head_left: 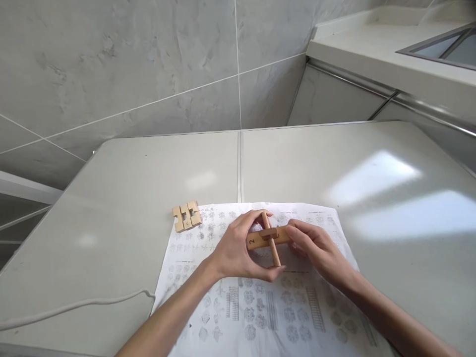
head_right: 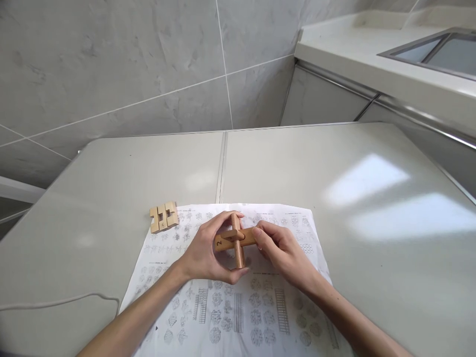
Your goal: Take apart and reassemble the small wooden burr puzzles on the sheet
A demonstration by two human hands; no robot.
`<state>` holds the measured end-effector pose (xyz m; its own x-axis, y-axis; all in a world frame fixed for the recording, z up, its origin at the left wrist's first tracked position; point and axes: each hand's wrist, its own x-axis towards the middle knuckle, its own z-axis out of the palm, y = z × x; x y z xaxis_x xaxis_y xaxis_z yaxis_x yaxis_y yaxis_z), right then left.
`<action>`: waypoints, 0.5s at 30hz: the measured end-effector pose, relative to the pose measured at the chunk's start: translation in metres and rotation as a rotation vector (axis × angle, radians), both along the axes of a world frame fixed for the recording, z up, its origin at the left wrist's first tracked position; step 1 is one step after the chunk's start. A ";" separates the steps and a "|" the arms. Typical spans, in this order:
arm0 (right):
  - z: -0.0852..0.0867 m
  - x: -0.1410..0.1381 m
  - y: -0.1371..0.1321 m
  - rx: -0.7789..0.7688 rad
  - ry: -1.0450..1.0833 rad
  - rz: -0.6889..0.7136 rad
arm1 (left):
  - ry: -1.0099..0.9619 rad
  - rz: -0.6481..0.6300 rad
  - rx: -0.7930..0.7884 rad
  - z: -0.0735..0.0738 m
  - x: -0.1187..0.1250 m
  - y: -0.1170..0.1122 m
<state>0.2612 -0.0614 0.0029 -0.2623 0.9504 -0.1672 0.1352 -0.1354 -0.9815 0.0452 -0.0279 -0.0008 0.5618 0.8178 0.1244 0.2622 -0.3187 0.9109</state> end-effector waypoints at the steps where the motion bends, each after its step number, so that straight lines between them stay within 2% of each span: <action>1: -0.001 0.000 0.000 -0.001 0.001 -0.004 | -0.009 -0.003 -0.001 0.000 0.000 0.000; 8: -0.002 -0.001 -0.001 0.012 0.001 -0.005 | -0.052 -0.020 -0.041 0.002 0.001 0.000; 15: 0.009 -0.002 0.004 0.062 0.005 0.012 | -0.041 0.028 0.074 -0.002 0.001 0.000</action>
<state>0.2595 -0.0571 0.0115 -0.2742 0.9557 -0.1070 0.1314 -0.0730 -0.9886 0.0457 -0.0283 -0.0029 0.5317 0.8211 0.2074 0.2350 -0.3783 0.8953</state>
